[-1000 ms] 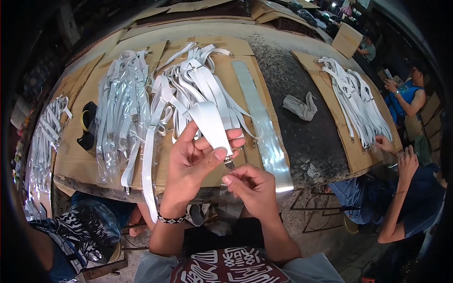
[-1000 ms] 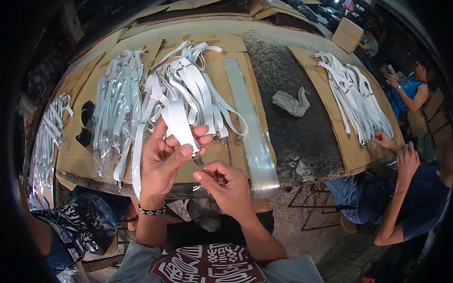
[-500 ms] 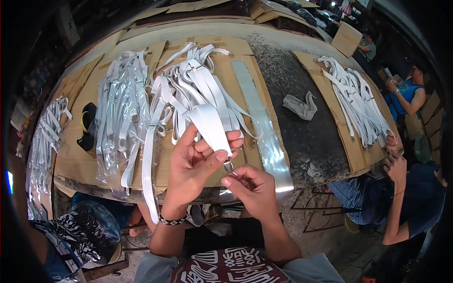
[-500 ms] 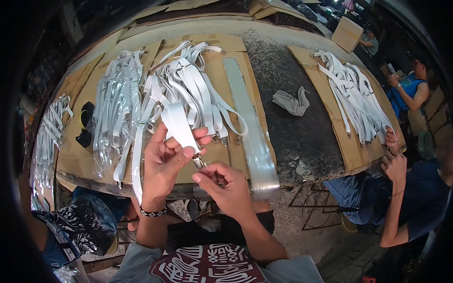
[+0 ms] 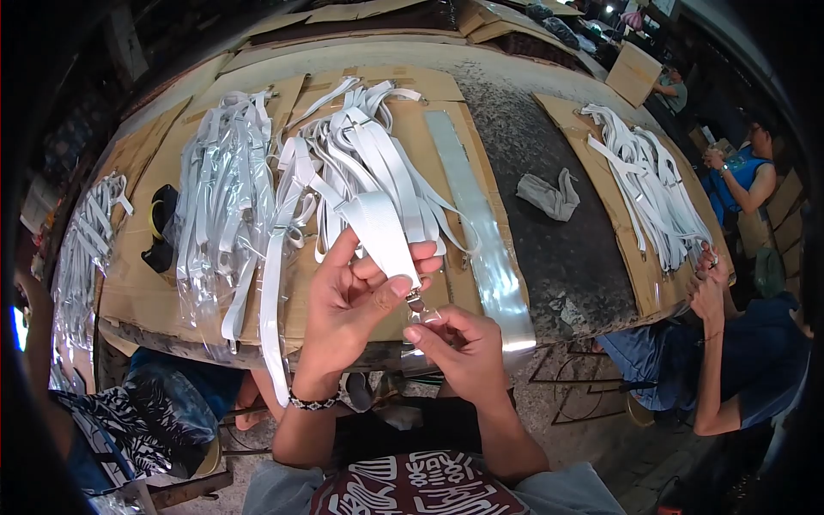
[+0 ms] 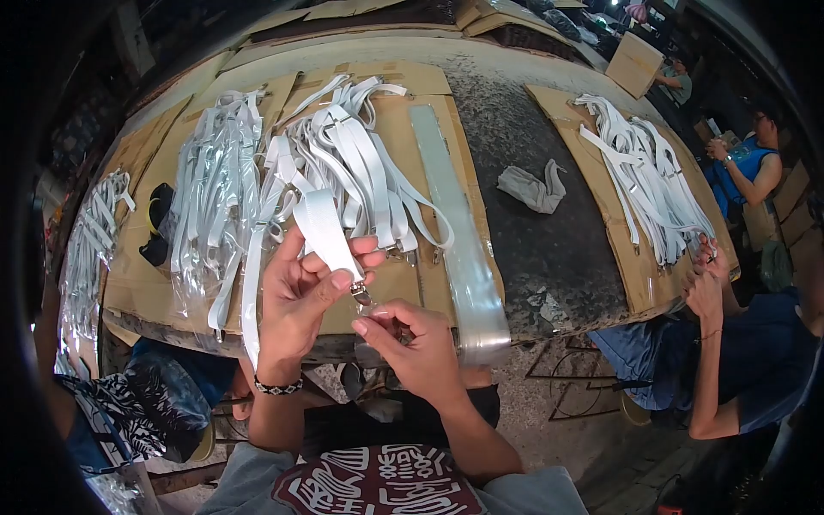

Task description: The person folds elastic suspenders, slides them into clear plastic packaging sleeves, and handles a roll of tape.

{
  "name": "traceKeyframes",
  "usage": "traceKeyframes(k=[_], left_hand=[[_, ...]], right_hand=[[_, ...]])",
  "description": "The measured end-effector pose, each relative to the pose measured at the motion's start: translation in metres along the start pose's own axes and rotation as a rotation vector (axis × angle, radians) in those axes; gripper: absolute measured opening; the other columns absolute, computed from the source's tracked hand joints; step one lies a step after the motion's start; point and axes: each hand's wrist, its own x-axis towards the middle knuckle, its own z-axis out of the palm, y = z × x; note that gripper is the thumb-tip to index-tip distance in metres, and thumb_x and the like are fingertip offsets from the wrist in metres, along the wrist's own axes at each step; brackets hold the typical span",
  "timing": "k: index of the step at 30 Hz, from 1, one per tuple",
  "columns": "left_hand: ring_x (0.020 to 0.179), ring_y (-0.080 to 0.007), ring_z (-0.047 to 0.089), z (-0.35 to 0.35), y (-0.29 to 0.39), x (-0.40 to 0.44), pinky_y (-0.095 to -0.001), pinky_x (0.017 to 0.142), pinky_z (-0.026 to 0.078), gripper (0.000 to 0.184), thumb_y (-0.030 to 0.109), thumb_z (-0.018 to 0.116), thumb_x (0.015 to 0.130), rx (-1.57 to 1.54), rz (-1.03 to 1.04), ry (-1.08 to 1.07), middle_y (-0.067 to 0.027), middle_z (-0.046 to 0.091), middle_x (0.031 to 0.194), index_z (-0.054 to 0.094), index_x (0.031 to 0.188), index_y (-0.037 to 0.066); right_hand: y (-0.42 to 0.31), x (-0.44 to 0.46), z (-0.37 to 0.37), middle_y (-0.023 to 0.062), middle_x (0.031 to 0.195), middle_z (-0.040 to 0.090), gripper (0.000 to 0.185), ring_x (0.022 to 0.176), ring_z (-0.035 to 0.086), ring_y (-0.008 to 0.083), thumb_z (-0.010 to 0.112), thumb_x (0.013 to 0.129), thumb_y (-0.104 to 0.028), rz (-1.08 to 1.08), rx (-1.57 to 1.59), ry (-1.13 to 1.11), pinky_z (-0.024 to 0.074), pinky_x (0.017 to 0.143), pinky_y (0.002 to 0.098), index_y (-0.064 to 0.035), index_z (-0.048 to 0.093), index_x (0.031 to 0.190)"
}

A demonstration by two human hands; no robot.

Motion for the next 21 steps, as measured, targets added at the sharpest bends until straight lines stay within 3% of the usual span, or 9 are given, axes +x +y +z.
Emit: traceKeyframes(k=[21], left_hand=[[0.115, -0.0309, 0.066, -0.0017, 0.0042, 0.0008, -0.0383, 0.096, 0.053, 0.053, -0.005, 0.060, 0.095, -0.024, -0.020, 0.013, -0.0248, 0.064, 0.125, 0.037, 0.143, -0.002]], right_hand=[[0.0025, 0.0025, 0.0000, -0.0031, 0.073, 0.063, 0.012, 0.063, 0.049, 0.0008, 0.074, 0.089, -0.009, -0.041, -0.054, -0.013, 0.0377, 0.055, 0.0193, -0.0002, 0.068, 0.095]])
